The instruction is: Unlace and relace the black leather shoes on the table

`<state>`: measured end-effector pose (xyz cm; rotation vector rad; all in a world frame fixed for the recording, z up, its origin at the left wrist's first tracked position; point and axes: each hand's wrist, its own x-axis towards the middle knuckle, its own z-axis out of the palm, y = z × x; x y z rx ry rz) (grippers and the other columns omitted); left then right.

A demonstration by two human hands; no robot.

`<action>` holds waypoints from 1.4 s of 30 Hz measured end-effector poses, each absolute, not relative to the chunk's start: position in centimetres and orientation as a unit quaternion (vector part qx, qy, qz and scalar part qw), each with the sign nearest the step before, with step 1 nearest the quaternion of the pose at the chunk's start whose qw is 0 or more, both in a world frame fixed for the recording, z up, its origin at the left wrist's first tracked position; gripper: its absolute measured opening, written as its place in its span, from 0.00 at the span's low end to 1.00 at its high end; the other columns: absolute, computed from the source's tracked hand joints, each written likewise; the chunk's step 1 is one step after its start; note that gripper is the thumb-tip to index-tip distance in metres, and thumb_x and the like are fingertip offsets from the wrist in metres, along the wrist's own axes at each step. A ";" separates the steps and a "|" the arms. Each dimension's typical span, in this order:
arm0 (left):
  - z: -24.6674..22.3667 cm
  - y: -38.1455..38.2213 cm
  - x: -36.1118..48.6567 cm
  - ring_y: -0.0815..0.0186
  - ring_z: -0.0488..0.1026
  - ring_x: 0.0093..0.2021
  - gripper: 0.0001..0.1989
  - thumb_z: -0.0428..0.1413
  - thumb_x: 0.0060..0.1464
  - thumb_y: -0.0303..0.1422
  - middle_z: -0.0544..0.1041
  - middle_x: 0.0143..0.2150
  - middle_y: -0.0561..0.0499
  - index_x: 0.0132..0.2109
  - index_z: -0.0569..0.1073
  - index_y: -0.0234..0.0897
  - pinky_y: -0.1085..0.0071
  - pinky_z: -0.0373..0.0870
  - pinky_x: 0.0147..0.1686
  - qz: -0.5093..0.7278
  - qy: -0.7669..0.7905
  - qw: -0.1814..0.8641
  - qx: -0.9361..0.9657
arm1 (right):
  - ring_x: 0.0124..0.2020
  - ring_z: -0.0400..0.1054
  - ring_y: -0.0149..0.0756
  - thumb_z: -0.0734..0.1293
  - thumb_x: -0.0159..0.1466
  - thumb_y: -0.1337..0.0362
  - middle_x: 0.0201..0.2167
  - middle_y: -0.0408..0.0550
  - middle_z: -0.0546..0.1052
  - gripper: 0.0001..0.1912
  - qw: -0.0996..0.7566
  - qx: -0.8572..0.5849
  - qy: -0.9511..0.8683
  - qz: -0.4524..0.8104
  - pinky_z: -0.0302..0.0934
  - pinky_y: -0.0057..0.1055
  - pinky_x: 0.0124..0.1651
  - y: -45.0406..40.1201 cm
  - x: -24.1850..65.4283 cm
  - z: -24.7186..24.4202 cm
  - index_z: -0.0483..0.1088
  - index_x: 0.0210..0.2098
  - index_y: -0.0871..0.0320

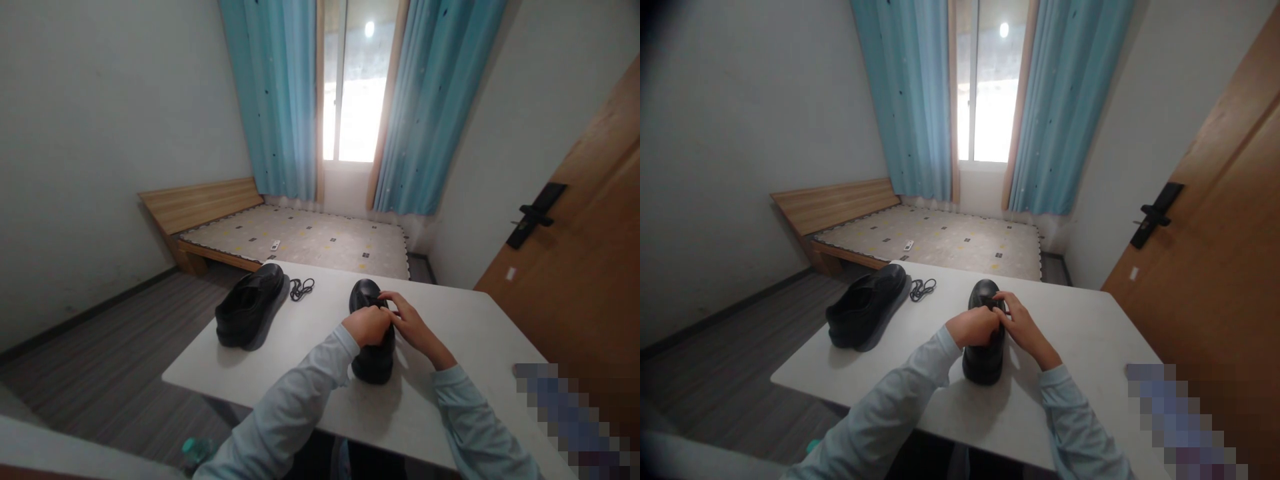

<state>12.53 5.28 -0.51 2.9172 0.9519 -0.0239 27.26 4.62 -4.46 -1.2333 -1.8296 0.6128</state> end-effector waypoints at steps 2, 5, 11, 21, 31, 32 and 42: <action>-0.8 5.2 12.6 0.55 0.77 0.37 0.12 0.49 0.52 0.24 0.77 0.34 0.36 0.41 0.74 0.25 0.64 0.73 0.33 -0.004 0.328 0.032 0.944 | 0.52 0.63 0.43 0.61 0.59 0.60 0.49 0.52 0.68 0.14 0.416 -0.497 -0.723 0.240 0.66 0.39 0.45 4.6 27.2 -4.4 0.65 0.44 0.55; -0.7 4.9 12.5 0.52 0.77 0.37 0.13 0.48 0.53 0.25 0.77 0.35 0.34 0.43 0.73 0.25 0.61 0.74 0.32 -0.004 0.353 0.033 0.935 | 0.51 0.64 0.43 0.61 0.59 0.60 0.48 0.52 0.69 0.13 0.417 -0.507 -0.719 0.228 0.67 0.39 0.44 4.7 27.2 -4.3 0.65 0.44 0.55; 0.8 3.7 12.4 0.50 0.77 0.40 0.13 0.48 0.55 0.26 0.77 0.37 0.33 0.43 0.74 0.26 0.59 0.74 0.34 -0.026 0.383 0.052 0.922 | 0.48 0.65 0.43 0.62 0.59 0.59 0.47 0.51 0.70 0.14 0.418 -0.508 -0.721 0.216 0.67 0.40 0.42 4.8 27.3 -4.3 0.65 0.44 0.55; 1.4 3.1 12.3 0.50 0.77 0.40 0.14 0.46 0.56 0.25 0.77 0.38 0.33 0.42 0.75 0.25 0.58 0.74 0.35 -0.025 0.388 0.043 0.920 | 0.48 0.65 0.43 0.62 0.59 0.59 0.47 0.52 0.69 0.14 0.408 -0.522 -0.720 0.207 0.67 0.39 0.42 4.6 27.1 -4.0 0.64 0.44 0.55; 1.3 3.2 12.2 0.51 0.77 0.39 0.13 0.47 0.55 0.25 0.77 0.36 0.33 0.41 0.75 0.25 0.59 0.75 0.35 -0.032 0.380 0.032 0.924 | 0.48 0.65 0.43 0.62 0.59 0.58 0.46 0.52 0.69 0.14 0.411 -0.519 -0.721 0.204 0.68 0.39 0.42 4.6 27.2 -4.1 0.64 0.44 0.55; 1.3 3.2 12.2 0.51 0.77 0.39 0.13 0.47 0.55 0.25 0.77 0.36 0.33 0.41 0.75 0.25 0.59 0.75 0.35 -0.033 0.380 0.032 0.924 | 0.49 0.65 0.43 0.62 0.59 0.59 0.46 0.52 0.69 0.14 0.410 -0.520 -0.720 0.206 0.68 0.39 0.42 4.6 27.2 -4.1 0.64 0.44 0.55; 0.5 3.8 12.0 0.50 0.77 0.38 0.13 0.47 0.54 0.25 0.77 0.36 0.34 0.42 0.75 0.26 0.59 0.75 0.33 -0.018 0.372 0.039 0.927 | 0.49 0.65 0.43 0.62 0.59 0.59 0.46 0.52 0.69 0.14 0.404 -0.525 -0.720 0.209 0.67 0.40 0.42 4.6 27.3 -4.0 0.64 0.44 0.55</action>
